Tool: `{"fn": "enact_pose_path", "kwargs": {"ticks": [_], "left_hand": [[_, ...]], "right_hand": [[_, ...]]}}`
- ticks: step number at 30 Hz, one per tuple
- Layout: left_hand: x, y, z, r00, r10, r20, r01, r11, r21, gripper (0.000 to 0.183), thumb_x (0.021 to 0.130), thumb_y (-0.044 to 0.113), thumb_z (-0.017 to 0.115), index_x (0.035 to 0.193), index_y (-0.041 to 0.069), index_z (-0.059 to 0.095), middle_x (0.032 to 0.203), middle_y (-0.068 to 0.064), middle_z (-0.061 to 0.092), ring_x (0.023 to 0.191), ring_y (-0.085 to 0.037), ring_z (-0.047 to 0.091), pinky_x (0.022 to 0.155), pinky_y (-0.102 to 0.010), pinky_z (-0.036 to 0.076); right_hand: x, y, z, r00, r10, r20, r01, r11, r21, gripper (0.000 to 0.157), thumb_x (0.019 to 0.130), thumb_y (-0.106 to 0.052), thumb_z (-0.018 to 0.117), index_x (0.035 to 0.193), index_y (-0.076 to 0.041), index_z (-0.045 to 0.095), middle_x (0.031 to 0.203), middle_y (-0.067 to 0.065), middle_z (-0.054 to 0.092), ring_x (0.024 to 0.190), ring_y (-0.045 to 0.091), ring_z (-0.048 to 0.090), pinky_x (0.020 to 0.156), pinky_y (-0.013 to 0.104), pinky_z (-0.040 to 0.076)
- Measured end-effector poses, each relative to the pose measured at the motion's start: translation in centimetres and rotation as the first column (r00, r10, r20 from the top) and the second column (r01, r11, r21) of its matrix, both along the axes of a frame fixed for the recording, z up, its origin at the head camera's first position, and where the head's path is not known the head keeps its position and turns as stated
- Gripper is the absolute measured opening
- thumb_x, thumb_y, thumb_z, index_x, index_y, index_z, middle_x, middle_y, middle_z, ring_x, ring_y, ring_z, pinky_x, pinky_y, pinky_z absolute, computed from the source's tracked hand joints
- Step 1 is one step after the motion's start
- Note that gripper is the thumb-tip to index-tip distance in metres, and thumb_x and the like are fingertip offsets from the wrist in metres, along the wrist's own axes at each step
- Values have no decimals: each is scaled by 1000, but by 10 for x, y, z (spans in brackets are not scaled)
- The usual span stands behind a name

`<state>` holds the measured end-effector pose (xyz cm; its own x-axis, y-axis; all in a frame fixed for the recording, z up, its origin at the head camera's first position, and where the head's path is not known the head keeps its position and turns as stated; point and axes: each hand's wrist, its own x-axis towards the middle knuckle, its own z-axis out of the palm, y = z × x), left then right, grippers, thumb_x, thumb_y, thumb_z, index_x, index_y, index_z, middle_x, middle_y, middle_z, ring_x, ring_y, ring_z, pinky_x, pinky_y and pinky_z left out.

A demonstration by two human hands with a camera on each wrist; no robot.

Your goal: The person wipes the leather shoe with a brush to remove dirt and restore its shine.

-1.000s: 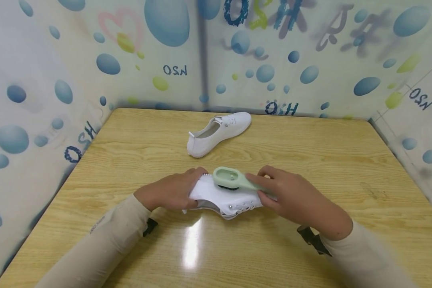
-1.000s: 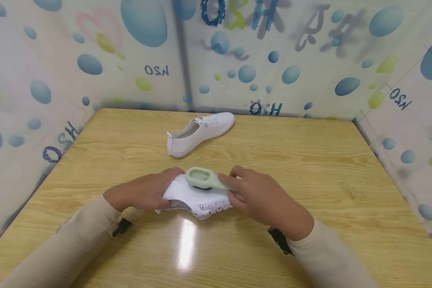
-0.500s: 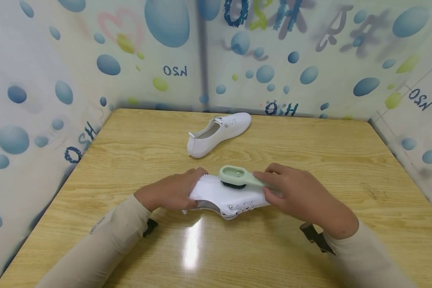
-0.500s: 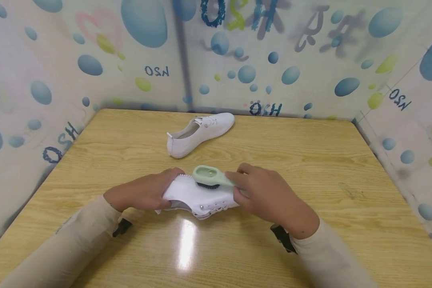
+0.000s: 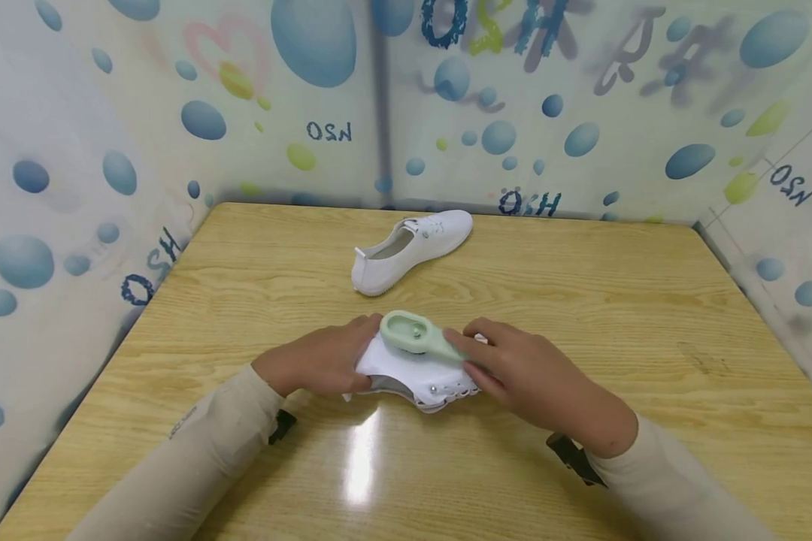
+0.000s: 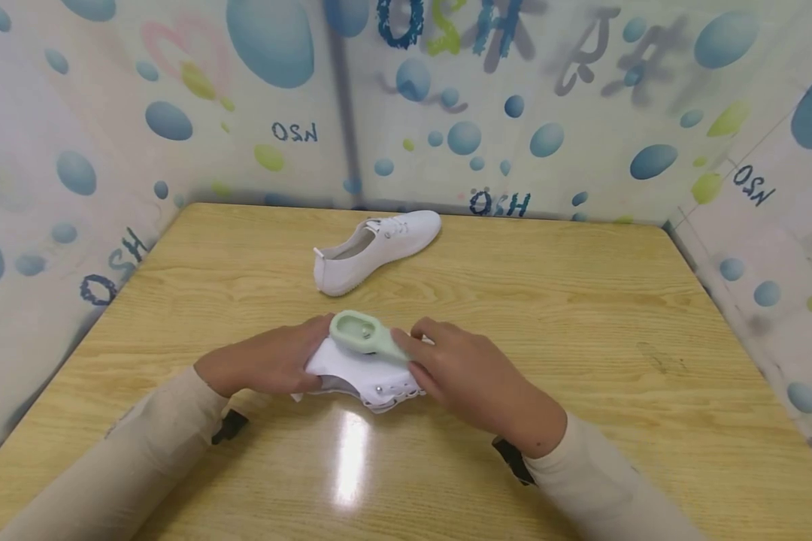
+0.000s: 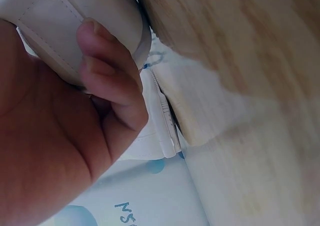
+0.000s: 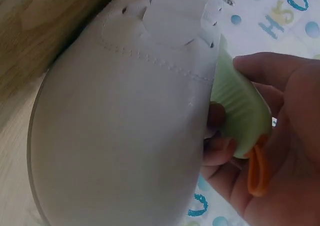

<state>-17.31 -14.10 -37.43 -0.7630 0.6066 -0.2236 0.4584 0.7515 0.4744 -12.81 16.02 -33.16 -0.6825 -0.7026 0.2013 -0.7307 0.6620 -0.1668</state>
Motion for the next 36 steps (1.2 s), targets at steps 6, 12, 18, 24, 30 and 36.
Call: {"fn": "enact_pose_path", "kwargs": {"ticks": [6, 12, 18, 24, 30, 36], "left_hand": [[1, 1, 1, 1000, 14, 24, -14, 1000, 7, 77, 74, 24, 71, 143, 20, 36, 119, -3, 54, 90, -17, 57, 77, -34, 47], [1, 1, 1, 999, 21, 32, -21, 1000, 4, 77, 75, 24, 71, 143, 20, 36, 119, -5, 55, 90, -18, 58, 77, -35, 48], [1, 1, 1, 999, 23, 29, -23, 1000, -1, 77, 76, 24, 71, 144, 20, 35, 120, -5, 55, 90, -18, 58, 76, -34, 48], [1, 0, 0, 1000, 10, 19, -11, 999, 31, 76, 74, 24, 70, 142, 21, 37, 119, -4, 55, 89, -17, 58, 73, -33, 48], [0, -1, -1, 1000, 11, 6, -12, 999, 40, 75, 72, 24, 71, 140, 22, 38, 115, -3, 56, 85, -16, 58, 70, -32, 47], [0, 0, 0, 1000, 15, 20, -15, 1000, 25, 76, 75, 23, 71, 143, 20, 37, 120, -4, 55, 90, -17, 58, 76, -34, 48]], "right_hand": [[0, 8, 8, 1000, -25, 18, 25, 1000, 1, 43, 93, -17, 67, 136, -15, 62, 110, 5, 66, 77, 9, 55, 64, 25, 48], [0, 26, 26, 998, -71, 1, 71, 997, -8, 38, 88, -16, 66, 125, -20, 71, 102, 1, 67, 67, 4, 49, 58, 22, 42], [1, 28, 29, 998, -55, 12, 55, 999, 0, 37, 88, -17, 68, 124, -22, 72, 103, -1, 67, 69, 4, 51, 59, 23, 44], [-1, 10, 11, 999, 14, 34, -14, 1000, 26, 45, 92, -22, 72, 137, -20, 63, 113, 4, 66, 83, 11, 60, 68, 27, 52], [1, 1, 4, 998, 51, 23, -51, 999, 15, 49, 92, -23, 73, 139, -18, 60, 115, 5, 66, 89, 12, 61, 72, 28, 54], [1, 14, 17, 999, -19, 36, 18, 1000, 26, 41, 89, -17, 71, 130, -21, 68, 107, 1, 67, 76, 7, 55, 63, 23, 47]]}}
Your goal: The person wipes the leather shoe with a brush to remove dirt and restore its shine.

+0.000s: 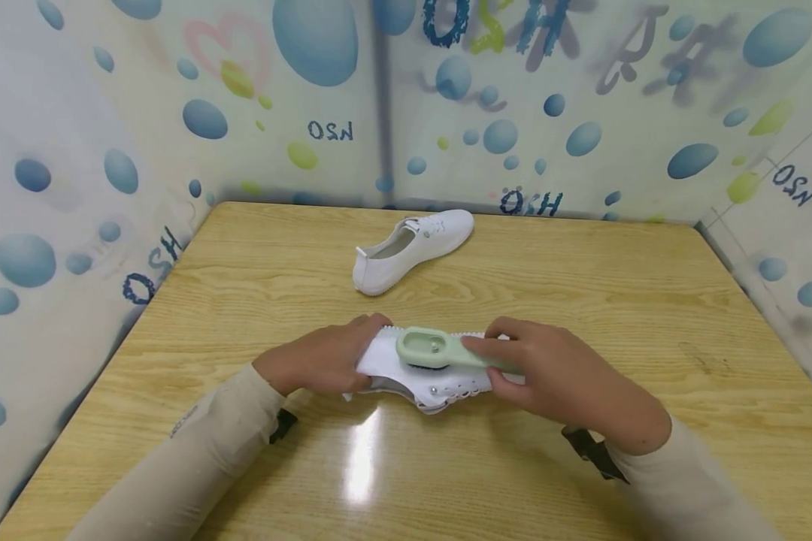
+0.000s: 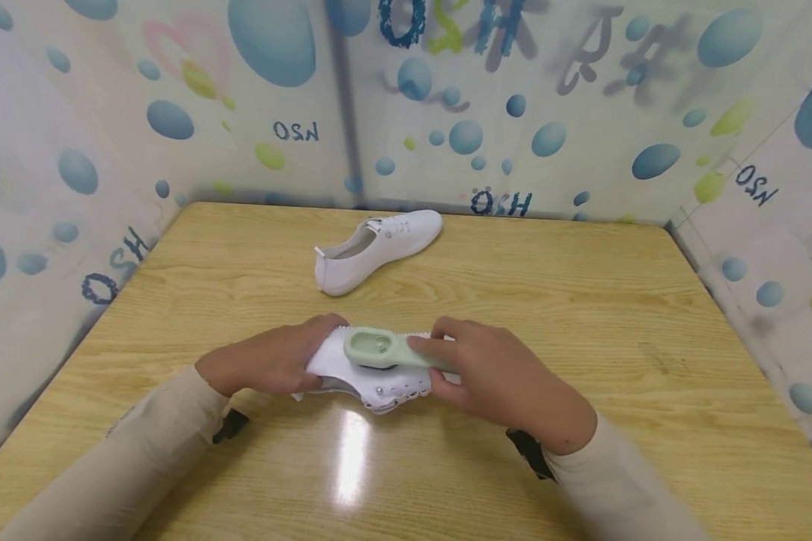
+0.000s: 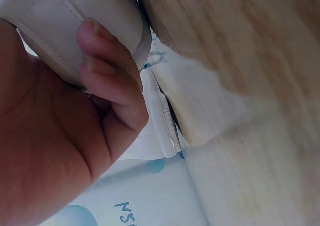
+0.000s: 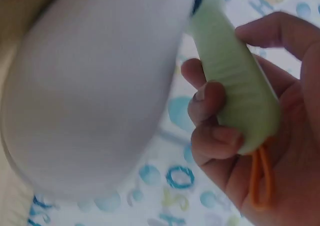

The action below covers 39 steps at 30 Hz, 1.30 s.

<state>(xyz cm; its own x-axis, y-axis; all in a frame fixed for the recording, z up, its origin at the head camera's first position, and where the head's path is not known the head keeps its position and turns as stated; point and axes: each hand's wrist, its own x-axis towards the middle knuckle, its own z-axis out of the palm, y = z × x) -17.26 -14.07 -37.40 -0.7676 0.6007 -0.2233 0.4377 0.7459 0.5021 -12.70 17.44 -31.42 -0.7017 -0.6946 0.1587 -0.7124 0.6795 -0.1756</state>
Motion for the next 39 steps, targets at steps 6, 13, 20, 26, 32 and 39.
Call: {"fn": "enact_pose_path", "kwargs": {"ticks": [6, 13, 20, 26, 32, 39], "left_hand": [[0, 1, 1, 1000, 4, 17, -4, 1000, -9, 76, 77, 22, 71, 144, 19, 36, 120, -4, 55, 90, -18, 58, 77, -35, 48], [-1, 0, 0, 1000, -2, 13, 2, 1000, 7, 76, 76, 23, 70, 144, 20, 36, 121, -4, 55, 90, -17, 58, 76, -34, 48], [-1, -1, 0, 1000, -18, -20, 19, 998, 52, 74, 73, 24, 71, 139, 22, 40, 119, -3, 56, 88, -16, 59, 73, -33, 49], [-1, 0, 0, 1000, -16, -10, 16, 1000, 25, 73, 74, 23, 71, 140, 20, 39, 119, -4, 56, 88, -17, 59, 74, -33, 48], [0, 1, 0, 1000, -3, 5, 3, 1000, -20, 76, 76, 23, 71, 144, 19, 36, 123, -5, 54, 93, -18, 58, 80, -36, 49], [0, 1, 1, 1000, 6, 14, -6, 1000, -14, 76, 76, 23, 70, 144, 19, 35, 122, -5, 54, 92, -18, 58, 80, -36, 49]], "right_hand": [[2, 15, 12, 999, -30, -26, 29, 999, -36, 36, 86, -16, 71, 121, -23, 73, 103, -4, 67, 70, 3, 51, 59, 22, 43], [0, 2, -3, 999, 40, -31, -40, 999, 4, 43, 91, -19, 72, 134, -20, 65, 110, 3, 67, 78, 9, 58, 64, 25, 50], [7, -23, -19, 996, 64, -64, -64, 998, 7, 51, 95, -20, 70, 143, -15, 55, 116, 7, 63, 88, 15, 61, 72, 30, 54], [5, -14, -15, 996, 50, -73, -51, 999, -13, 47, 92, -19, 72, 138, -16, 61, 112, 5, 65, 82, 11, 58, 67, 26, 51], [2, 11, 7, 999, -29, -29, 28, 999, -26, 38, 89, -16, 69, 127, -20, 70, 103, 0, 67, 73, 6, 54, 61, 24, 46], [2, 17, 12, 998, -62, -5, 62, 998, -9, 38, 89, -15, 70, 126, -23, 71, 104, -1, 67, 74, 6, 54, 62, 25, 46]]}}
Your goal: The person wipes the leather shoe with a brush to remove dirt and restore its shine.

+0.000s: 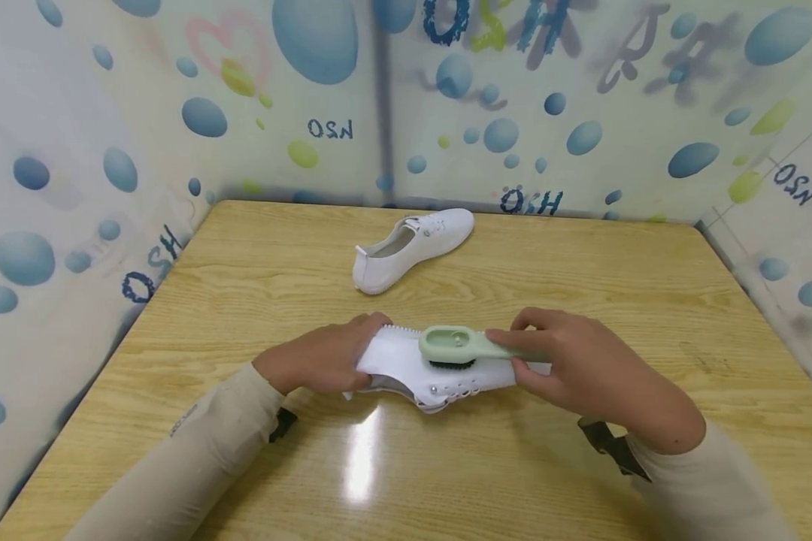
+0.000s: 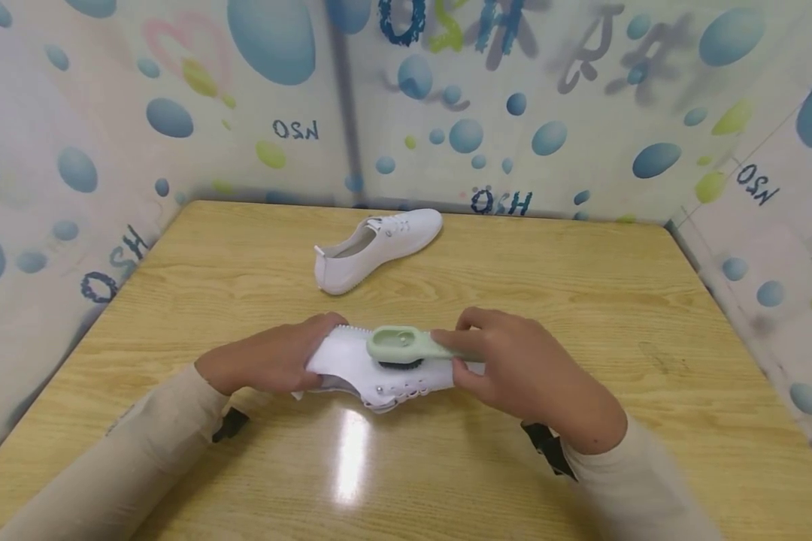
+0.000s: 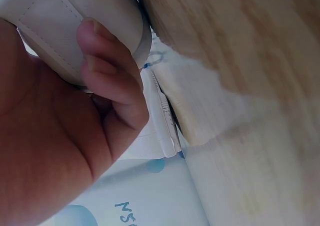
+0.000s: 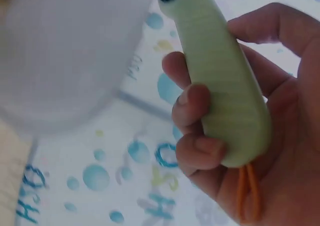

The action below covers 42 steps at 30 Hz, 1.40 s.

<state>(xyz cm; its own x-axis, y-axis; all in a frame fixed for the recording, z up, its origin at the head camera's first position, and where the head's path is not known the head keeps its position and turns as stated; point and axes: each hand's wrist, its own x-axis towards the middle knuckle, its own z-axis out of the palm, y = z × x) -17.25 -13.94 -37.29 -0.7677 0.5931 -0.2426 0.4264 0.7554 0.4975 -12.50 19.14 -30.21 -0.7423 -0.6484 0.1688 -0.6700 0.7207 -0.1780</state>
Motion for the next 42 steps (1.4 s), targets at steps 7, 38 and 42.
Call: {"fn": "enact_pose_path", "kwargs": {"ticks": [7, 38, 42], "left_hand": [[0, -1, -1, 1000, -10, -7, 10, 1000, 24, 75, 74, 23, 71, 142, 19, 38, 123, -4, 55, 90, -16, 58, 74, -32, 48], [0, -2, -3, 1000, -17, -26, 18, 1000, 16, 75, 74, 22, 71, 142, 20, 38, 122, -3, 54, 91, -16, 57, 77, -33, 48], [0, -2, -4, 1000, -14, -18, 14, 1000, 7, 76, 75, 22, 71, 143, 20, 36, 123, -4, 54, 92, -17, 57, 79, -35, 48]], "right_hand": [[2, -30, -26, 994, 105, -22, -106, 994, -22, 45, 93, -21, 71, 137, -17, 62, 109, 4, 65, 80, 10, 57, 65, 24, 49], [-2, -19, -18, 996, 66, 60, -66, 998, 7, 43, 91, -19, 72, 133, -21, 65, 107, 4, 66, 83, 11, 57, 69, 27, 50], [-1, -12, -12, 998, 25, 50, -24, 1000, -8, 40, 90, -16, 71, 130, -22, 68, 104, 2, 66, 80, 9, 55, 66, 26, 48]]}}
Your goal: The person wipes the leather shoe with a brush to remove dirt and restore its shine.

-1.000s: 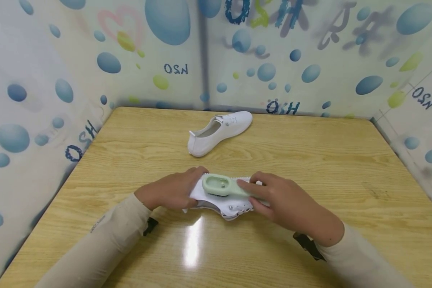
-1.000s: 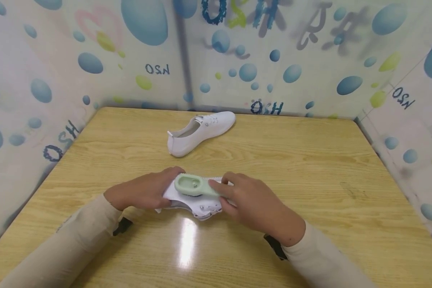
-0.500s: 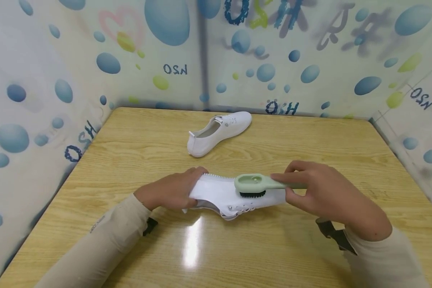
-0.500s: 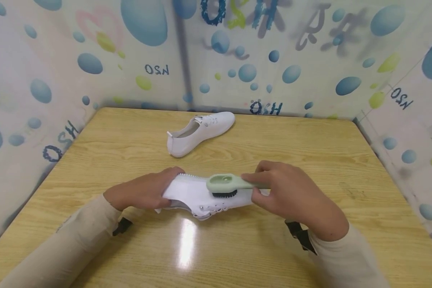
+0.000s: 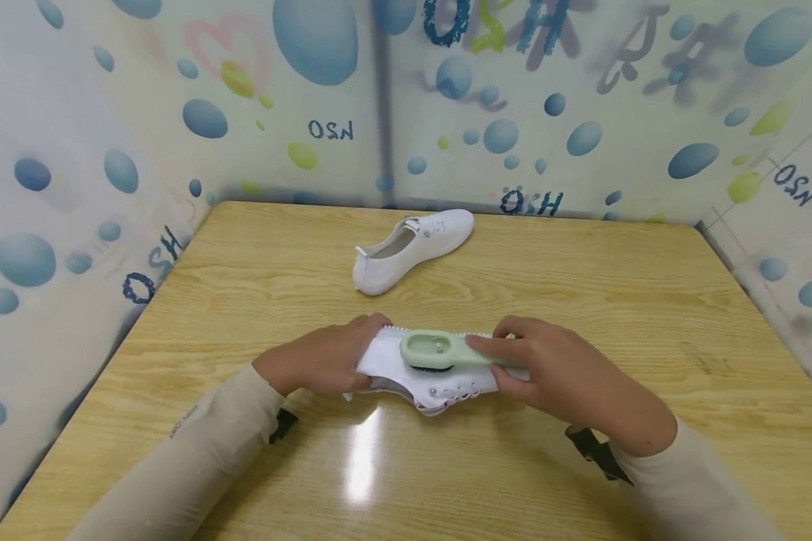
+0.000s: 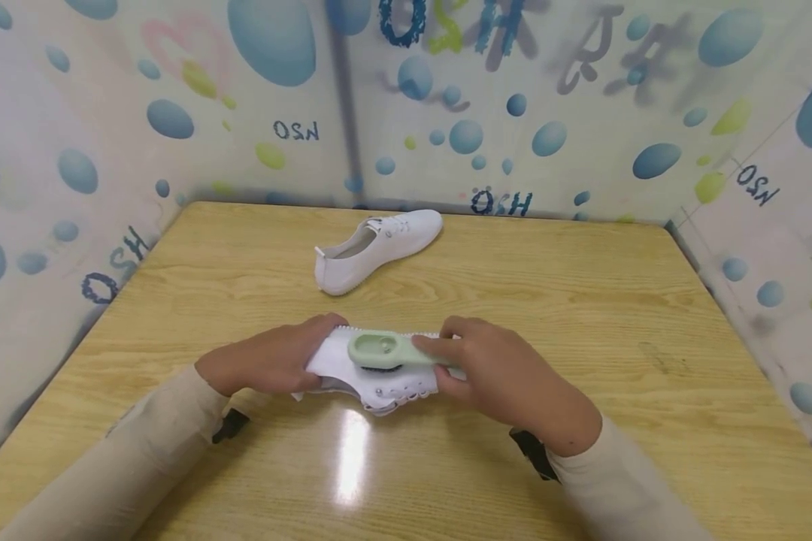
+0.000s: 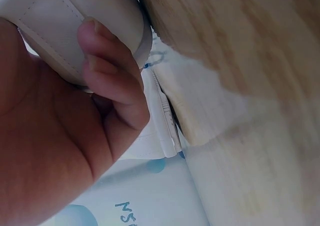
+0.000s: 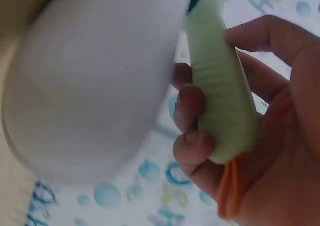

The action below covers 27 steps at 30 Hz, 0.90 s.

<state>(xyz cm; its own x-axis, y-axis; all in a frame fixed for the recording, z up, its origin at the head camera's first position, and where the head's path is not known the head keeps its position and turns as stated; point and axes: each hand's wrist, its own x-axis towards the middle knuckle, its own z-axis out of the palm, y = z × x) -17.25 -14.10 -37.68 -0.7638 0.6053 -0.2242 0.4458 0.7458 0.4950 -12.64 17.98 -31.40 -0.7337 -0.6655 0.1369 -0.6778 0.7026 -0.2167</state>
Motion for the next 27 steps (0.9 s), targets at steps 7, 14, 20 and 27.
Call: {"fn": "enact_pose_path", "kwargs": {"ticks": [7, 14, 20, 27], "left_hand": [[0, 1, 1, 1000, 11, 9, -11, 1000, -19, 77, 76, 22, 70, 144, 19, 34, 122, -5, 54, 91, -18, 58, 80, -36, 49], [0, 0, 1, 1000, 13, 6, -13, 1000, -16, 76, 76, 22, 70, 143, 20, 34, 122, -5, 54, 92, -18, 58, 80, -36, 49], [-1, -1, 0, 1000, 8, 3, -8, 1000, 0, 76, 75, 23, 70, 143, 20, 36, 123, -4, 54, 91, -17, 58, 78, -35, 48], [0, 0, 1, 1000, 14, 18, -14, 1000, 1, 77, 76, 22, 71, 144, 20, 35, 123, -4, 54, 92, -18, 58, 79, -36, 48]], "right_hand": [[1, 29, 22, 995, -93, 17, 94, 996, -13, 38, 87, -12, 70, 123, -24, 72, 101, -2, 66, 71, 6, 49, 59, 23, 40], [0, 29, 18, 997, -80, 0, 80, 996, -42, 39, 85, -12, 72, 122, -24, 73, 101, 0, 66, 74, 8, 51, 60, 24, 43], [-1, 0, -1, 999, -5, -40, 4, 999, -33, 41, 88, -16, 74, 129, -22, 69, 103, 4, 66, 81, 12, 57, 68, 29, 50], [-1, 2, 0, 999, -24, -43, 24, 1000, -16, 40, 88, -15, 73, 128, -22, 70, 102, 2, 66, 79, 10, 54, 66, 27, 47]]}}
